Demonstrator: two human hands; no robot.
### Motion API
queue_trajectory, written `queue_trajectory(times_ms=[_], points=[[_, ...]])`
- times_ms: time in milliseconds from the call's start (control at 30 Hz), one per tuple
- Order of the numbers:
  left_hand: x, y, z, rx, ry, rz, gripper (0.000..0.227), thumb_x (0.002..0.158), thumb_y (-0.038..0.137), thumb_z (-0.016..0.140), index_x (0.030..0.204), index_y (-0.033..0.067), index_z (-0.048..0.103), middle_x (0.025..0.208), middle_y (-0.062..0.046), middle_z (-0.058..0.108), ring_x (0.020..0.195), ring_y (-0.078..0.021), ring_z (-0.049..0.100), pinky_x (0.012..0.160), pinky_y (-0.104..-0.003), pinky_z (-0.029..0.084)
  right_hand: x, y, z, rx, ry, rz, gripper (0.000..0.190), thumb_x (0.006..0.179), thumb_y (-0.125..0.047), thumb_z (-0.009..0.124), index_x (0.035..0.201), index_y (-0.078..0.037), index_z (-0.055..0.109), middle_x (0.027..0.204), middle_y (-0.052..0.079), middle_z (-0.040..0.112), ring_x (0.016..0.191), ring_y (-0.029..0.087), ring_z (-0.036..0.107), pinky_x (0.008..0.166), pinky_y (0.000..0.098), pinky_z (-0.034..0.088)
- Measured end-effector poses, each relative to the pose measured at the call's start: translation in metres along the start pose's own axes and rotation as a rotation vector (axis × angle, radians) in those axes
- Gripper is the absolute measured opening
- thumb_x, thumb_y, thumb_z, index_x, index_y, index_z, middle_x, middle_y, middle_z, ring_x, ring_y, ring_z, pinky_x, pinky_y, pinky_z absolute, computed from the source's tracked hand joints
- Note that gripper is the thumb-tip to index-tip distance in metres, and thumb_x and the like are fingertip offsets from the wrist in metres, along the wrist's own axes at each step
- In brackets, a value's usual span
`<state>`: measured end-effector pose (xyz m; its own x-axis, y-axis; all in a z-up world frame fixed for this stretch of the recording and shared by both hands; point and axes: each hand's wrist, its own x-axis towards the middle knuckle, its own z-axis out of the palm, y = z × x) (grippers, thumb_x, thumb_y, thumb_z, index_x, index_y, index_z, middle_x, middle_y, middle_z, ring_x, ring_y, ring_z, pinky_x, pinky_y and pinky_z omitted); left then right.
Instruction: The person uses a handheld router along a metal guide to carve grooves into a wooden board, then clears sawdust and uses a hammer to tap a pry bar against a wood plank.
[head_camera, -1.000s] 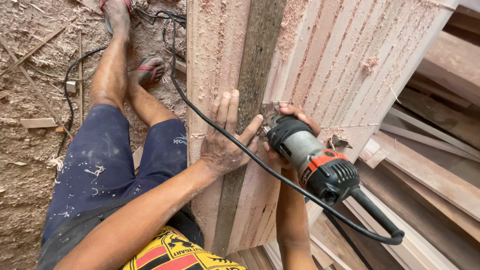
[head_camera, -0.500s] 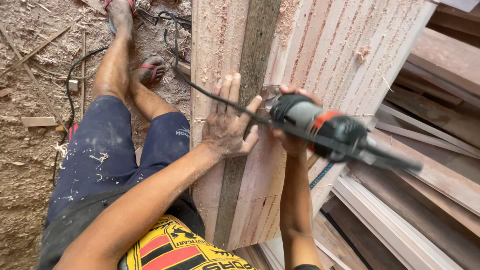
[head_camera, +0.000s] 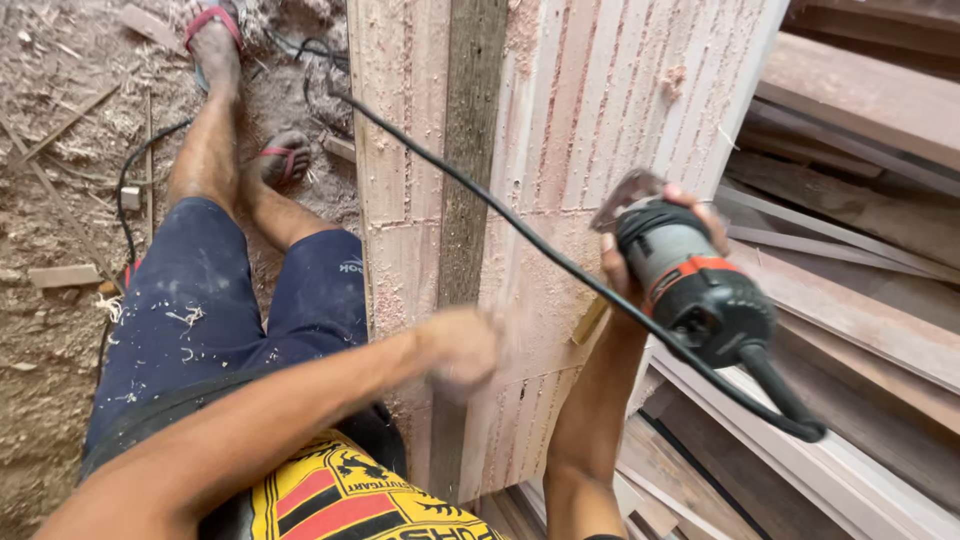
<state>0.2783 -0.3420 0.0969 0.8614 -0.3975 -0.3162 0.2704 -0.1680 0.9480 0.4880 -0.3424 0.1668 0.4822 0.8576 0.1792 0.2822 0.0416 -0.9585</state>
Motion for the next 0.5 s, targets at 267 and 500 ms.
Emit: queue_trajectory(times_ms=[267, 500], points=[[-0.020, -0.059, 0.016, 0.336, 1.213, 0.109, 0.027, 0.097, 0.036, 0.068, 0.095, 0.0088, 0.069, 0.097, -0.015, 0.062, 0.107, -0.0312, 0.058, 0.102, -0.055, 0.044, -0.042, 0.017, 0.036, 0.071, -0.215, 0.056, 0.079, 0.087, -0.012, 0.088, 0.151, -0.012, 0.041, 0.143, 0.017, 0.056, 0.112, 0.020, 0.066, 0.089, 0.0276, 0.063], [-0.023, -0.065, -0.032, 0.286, 1.308, -0.084, 0.098, 0.080, 0.055, 0.079, 0.154, -0.0017, 0.050, 0.166, -0.037, 0.011, 0.157, -0.0487, 0.006, 0.128, -0.060, 0.002, -0.050, 0.030, 0.048, -0.029, -0.328, 0.115, 0.078, 0.089, -0.009, 0.089, 0.150, -0.010, 0.040, 0.145, 0.018, 0.056, 0.109, 0.019, 0.066, 0.091, 0.0288, 0.061]])
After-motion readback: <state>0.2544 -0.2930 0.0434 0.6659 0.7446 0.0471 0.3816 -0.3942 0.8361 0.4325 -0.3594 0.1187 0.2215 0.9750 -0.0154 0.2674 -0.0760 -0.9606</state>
